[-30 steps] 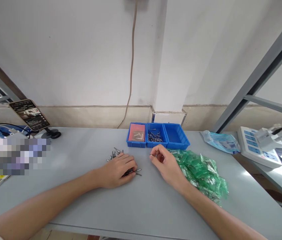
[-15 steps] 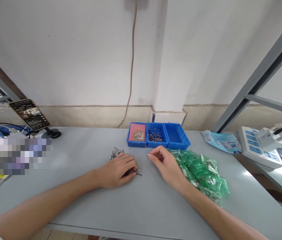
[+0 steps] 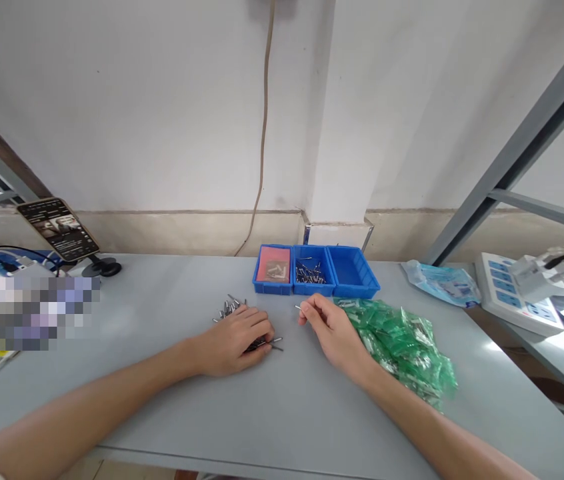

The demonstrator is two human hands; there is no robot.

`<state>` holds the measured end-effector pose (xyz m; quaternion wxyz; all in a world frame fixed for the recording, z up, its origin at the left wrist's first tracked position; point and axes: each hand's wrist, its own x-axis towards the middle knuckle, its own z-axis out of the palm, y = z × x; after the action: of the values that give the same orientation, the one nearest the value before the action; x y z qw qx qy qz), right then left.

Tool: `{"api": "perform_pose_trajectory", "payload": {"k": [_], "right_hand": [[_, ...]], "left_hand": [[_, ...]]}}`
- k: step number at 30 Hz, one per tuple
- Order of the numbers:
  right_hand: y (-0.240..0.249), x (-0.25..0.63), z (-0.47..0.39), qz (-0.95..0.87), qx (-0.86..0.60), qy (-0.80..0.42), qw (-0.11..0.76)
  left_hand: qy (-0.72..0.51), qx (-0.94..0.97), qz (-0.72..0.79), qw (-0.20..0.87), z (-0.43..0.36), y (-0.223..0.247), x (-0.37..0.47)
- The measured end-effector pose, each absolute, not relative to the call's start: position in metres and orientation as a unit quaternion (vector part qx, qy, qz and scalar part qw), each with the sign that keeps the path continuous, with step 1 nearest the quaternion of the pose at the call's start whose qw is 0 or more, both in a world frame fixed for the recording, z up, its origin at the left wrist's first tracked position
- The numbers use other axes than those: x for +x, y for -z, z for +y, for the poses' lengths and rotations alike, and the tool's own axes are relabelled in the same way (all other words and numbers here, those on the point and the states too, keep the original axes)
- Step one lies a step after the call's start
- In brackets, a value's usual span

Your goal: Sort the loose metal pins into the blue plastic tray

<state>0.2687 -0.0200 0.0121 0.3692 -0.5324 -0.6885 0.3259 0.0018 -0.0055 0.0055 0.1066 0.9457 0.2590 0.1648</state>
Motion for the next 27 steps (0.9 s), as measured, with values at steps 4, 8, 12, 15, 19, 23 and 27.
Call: {"api": "perform_pose_trajectory", "payload": {"k": [4, 8, 12, 15, 19, 23, 27], "right_hand": [[-0.0099, 0.2693, -0.0194, -0.687, -0.529, -0.334, 0.37], [-0.0087, 0.2703, -0.0196, -0.689, -0.528, -0.33, 0.372], [-0.0109, 0.2699, -0.0207, -0.691, -0.525, -0.324, 0.377], [-0.0113, 0.2693, -0.0209, -0.697, -0.519, -0.323, 0.376], [-0.0084, 0.2689, -0.0196, -0.698, -0.505, -0.324, 0.391], [-0.0074, 0.2685, -0.0188, -0.698, -0.505, -0.314, 0.399], [-0.0088, 0.2679, -0.0186, -0.696, -0.509, -0.312, 0.4]], "left_hand": [[-0.161, 0.946, 0.259, 0.11, -0.0061, -0.0063, 0.0022], [-0.162, 0.945, 0.261, 0.111, -0.0066, -0.0063, 0.0023], [-0.163, 0.946, 0.259, 0.105, -0.0062, -0.0058, 0.0023], [-0.164, 0.946, 0.259, 0.105, -0.0058, -0.0051, 0.0021], [-0.164, 0.946, 0.258, 0.105, -0.0054, -0.0036, 0.0017], [-0.167, 0.947, 0.256, 0.102, -0.0048, -0.0023, 0.0015], [-0.167, 0.947, 0.255, 0.104, -0.0049, -0.0029, 0.0015]]}}
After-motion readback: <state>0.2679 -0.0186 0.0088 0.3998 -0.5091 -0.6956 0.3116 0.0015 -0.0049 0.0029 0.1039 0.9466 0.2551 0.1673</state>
